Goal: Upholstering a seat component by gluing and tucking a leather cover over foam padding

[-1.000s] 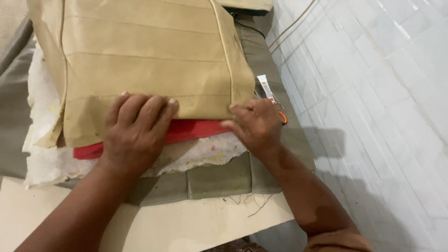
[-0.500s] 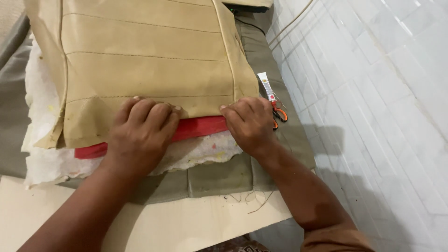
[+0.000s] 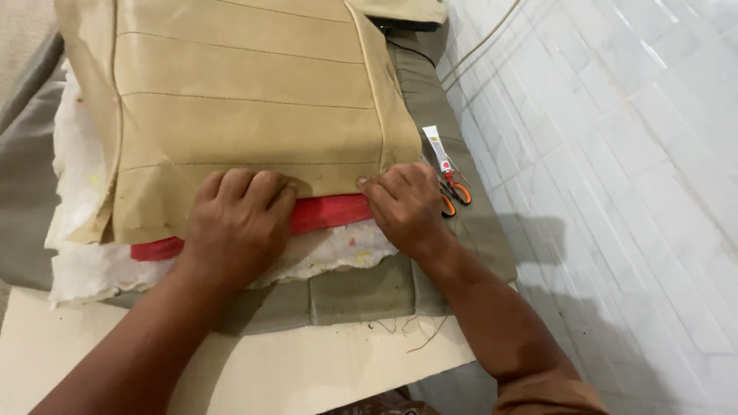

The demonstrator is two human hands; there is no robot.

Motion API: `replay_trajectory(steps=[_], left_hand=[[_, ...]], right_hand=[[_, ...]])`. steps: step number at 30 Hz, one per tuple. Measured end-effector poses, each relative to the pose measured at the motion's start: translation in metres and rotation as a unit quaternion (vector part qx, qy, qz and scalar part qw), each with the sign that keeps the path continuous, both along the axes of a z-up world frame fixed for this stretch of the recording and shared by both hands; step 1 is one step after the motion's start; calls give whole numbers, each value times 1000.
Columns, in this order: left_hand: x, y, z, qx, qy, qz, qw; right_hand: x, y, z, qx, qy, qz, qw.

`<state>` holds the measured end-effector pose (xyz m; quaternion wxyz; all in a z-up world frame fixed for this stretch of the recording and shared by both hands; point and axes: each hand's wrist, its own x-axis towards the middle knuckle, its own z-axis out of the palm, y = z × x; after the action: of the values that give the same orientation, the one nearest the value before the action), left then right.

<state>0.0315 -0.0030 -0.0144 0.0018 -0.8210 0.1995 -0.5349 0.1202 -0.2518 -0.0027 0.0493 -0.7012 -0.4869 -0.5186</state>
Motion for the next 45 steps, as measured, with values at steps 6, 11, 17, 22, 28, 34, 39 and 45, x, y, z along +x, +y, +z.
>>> replay_trajectory(steps=[6,11,17,22,28,34,39,45], left_hand=[[-8,-8,18,-9,-6,-34,999],[-2,-8,2,2,21,-41,999],[-1,-8,1,4,11,-25,1000],[-1,-9,3,2,-1,-19,1000],[-3,-9,3,-10,9,-9,1000],[-4,-10,3,-6,11,-14,1000],[-5,-11,3,11,29,-4,1000],[-4,-9,-1,31,65,-7,997]], right_hand=[[1,0,-1,2,-7,-8,1000],[0,-11,13,18,108,73,991],[10,-48,32,6,303,138,943],[21,-57,23,-7,313,129,941],[21,-46,13,3,260,100,960],[26,-41,1,-25,41,9,999],[29,-34,-8,-44,-26,-33,998],[24,-37,-5,-100,78,-44,991]])
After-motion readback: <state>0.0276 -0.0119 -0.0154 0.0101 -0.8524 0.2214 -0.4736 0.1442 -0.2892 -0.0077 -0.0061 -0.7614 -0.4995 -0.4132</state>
